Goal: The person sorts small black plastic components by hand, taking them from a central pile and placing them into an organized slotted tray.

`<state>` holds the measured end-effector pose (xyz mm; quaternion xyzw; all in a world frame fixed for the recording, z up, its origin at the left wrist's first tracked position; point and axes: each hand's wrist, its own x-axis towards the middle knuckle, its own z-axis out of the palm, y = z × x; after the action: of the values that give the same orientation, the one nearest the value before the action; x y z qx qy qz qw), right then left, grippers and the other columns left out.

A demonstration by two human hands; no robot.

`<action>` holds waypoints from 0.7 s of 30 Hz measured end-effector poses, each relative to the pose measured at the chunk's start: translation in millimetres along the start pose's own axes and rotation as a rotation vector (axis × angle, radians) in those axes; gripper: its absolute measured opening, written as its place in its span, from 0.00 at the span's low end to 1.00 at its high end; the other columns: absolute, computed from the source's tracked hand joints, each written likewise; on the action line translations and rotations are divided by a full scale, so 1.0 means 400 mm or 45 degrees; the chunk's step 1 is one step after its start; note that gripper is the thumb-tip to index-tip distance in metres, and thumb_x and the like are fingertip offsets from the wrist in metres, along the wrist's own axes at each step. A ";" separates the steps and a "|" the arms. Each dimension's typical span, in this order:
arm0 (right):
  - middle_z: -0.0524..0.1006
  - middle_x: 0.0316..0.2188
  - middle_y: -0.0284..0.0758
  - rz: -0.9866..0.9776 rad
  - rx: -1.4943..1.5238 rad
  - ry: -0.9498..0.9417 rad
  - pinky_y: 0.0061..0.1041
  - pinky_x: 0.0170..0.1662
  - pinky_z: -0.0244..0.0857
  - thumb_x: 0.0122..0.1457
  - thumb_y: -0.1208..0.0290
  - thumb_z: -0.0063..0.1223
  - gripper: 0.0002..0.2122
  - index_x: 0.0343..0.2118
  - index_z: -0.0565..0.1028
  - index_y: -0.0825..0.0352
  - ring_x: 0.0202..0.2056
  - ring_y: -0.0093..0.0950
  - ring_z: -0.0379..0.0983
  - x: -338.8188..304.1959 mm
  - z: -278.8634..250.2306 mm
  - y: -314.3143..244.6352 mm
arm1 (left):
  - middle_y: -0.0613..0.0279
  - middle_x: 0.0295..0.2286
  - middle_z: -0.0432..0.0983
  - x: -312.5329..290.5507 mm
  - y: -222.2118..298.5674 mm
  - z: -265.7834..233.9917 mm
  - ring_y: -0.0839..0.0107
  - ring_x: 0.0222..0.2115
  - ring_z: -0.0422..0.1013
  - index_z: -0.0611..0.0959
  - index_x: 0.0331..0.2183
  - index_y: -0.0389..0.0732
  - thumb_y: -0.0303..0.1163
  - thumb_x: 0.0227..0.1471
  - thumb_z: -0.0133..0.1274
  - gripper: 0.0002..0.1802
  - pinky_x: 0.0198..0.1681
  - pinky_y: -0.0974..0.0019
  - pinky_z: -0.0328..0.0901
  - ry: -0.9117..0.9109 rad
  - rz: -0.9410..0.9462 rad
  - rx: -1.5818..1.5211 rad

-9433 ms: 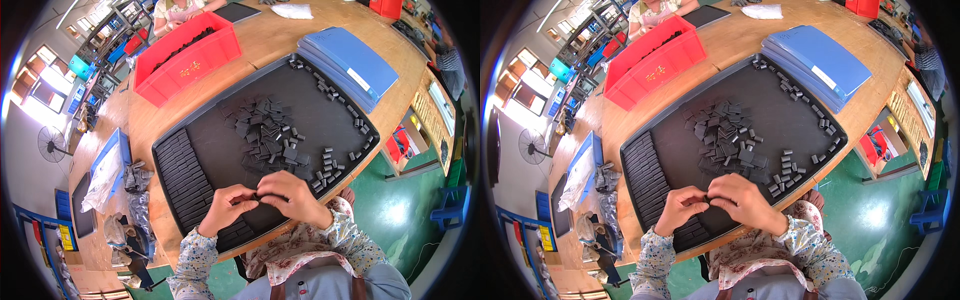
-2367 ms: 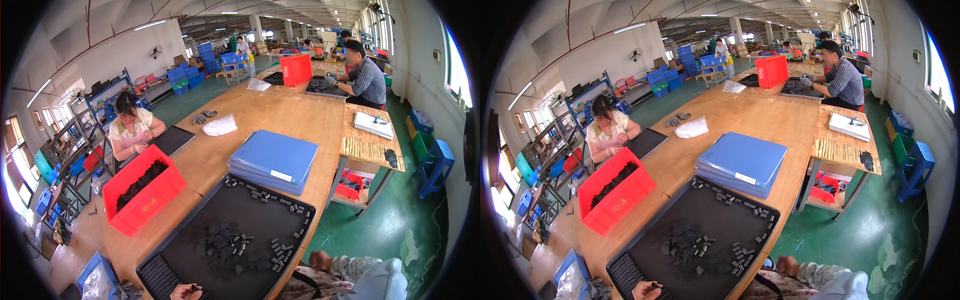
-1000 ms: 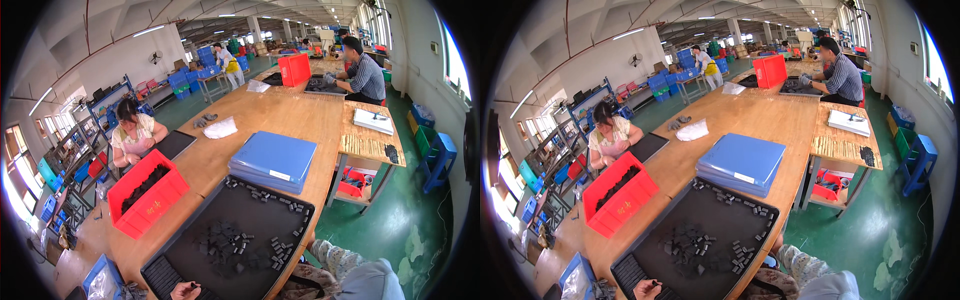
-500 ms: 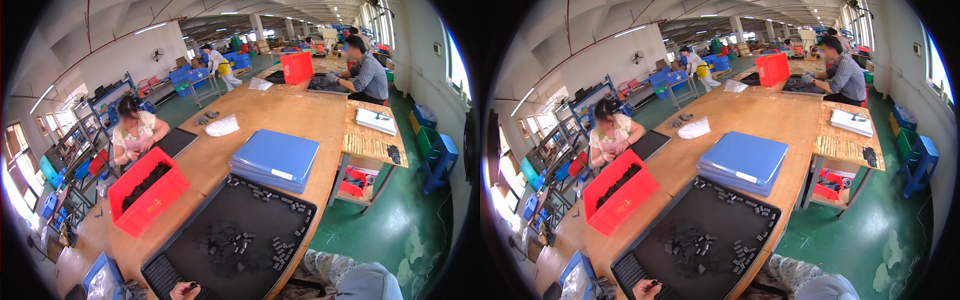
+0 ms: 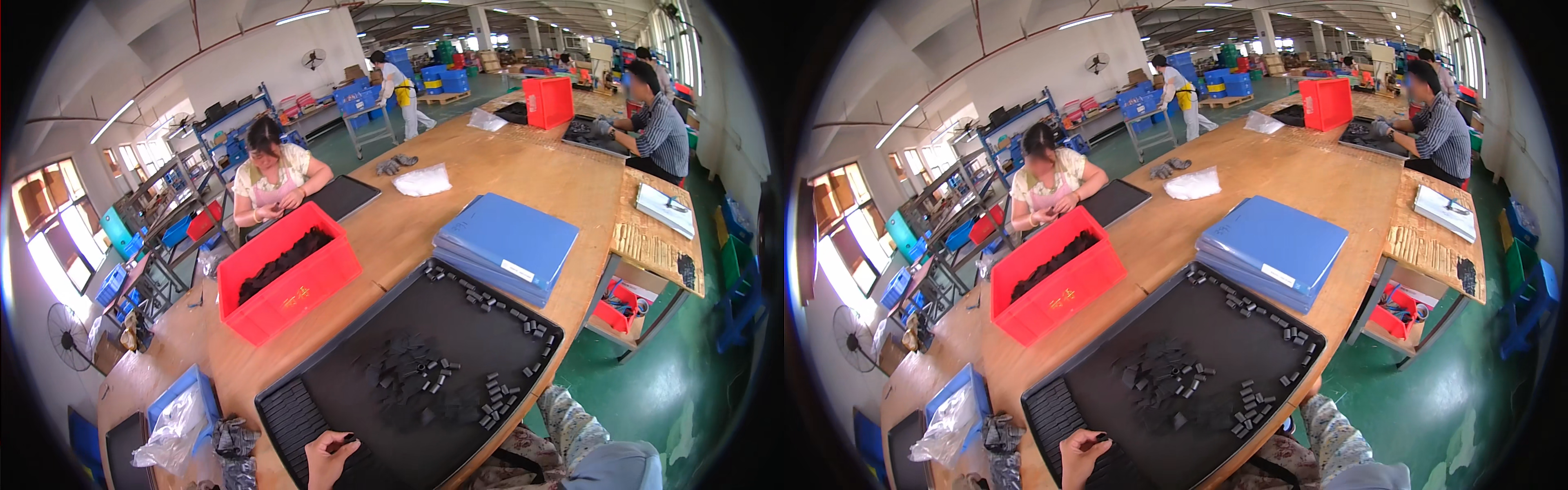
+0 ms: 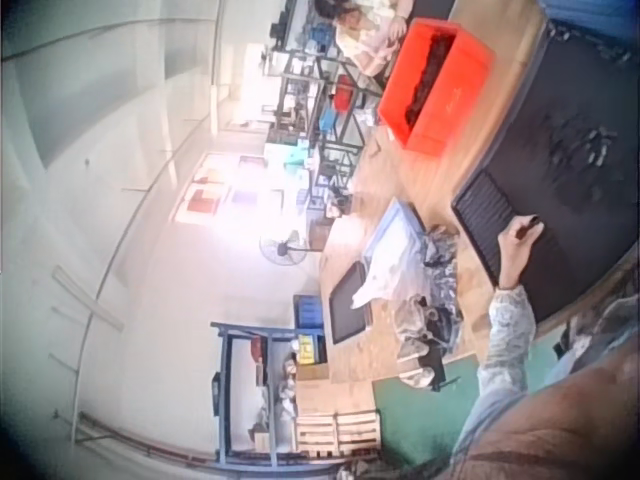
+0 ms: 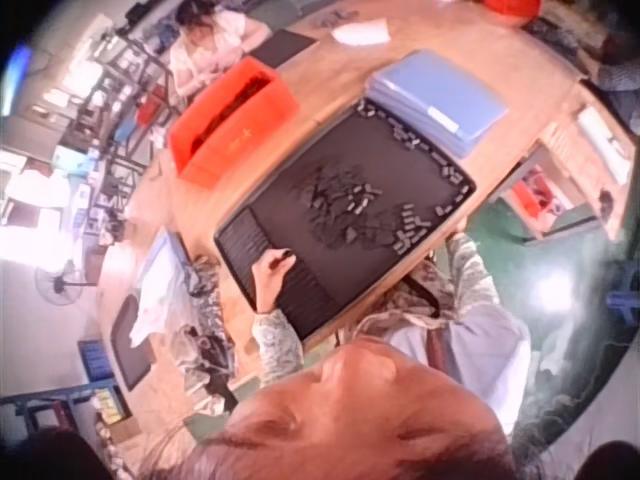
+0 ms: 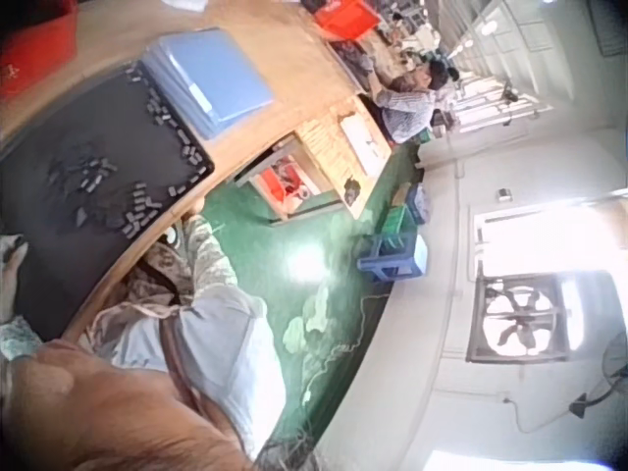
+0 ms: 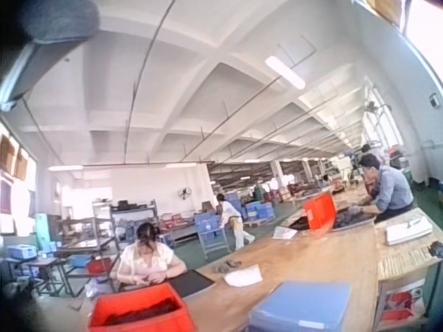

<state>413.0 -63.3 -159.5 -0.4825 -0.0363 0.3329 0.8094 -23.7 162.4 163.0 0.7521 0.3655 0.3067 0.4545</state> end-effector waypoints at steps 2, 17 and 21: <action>0.76 0.27 0.33 0.028 -0.053 -0.001 0.37 0.34 0.71 0.65 0.70 0.43 0.09 0.34 0.78 0.61 0.30 0.32 0.75 -0.068 -0.028 0.112 | 0.65 0.27 0.79 0.003 -0.019 0.002 0.79 0.29 0.73 0.84 0.33 0.34 0.21 0.47 0.64 0.08 0.34 0.73 0.68 0.028 0.032 -0.039; 0.57 0.12 0.26 0.170 0.106 -0.161 0.26 0.18 0.52 0.61 0.62 0.46 0.16 0.16 0.65 0.58 0.14 0.26 0.57 -0.139 -0.536 0.243 | 0.67 0.24 0.79 0.004 -0.094 0.005 0.83 0.25 0.73 0.85 0.32 0.33 0.18 0.44 0.67 0.10 0.29 0.79 0.68 0.020 -0.112 -0.100; 0.59 0.10 0.24 0.385 0.770 0.520 0.30 0.18 0.54 0.63 0.62 0.45 0.17 0.16 0.63 0.54 0.13 0.26 0.59 -0.154 -0.732 0.197 | 0.64 0.23 0.80 0.009 -0.095 -0.009 0.83 0.24 0.74 0.85 0.32 0.33 0.21 0.44 0.68 0.10 0.29 0.77 0.68 0.008 -0.023 -0.059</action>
<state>436.8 -295.5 -362.5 -0.2784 0.2969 0.3412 0.8473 -35.0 179.3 130.5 0.7371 0.3667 0.3134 0.4734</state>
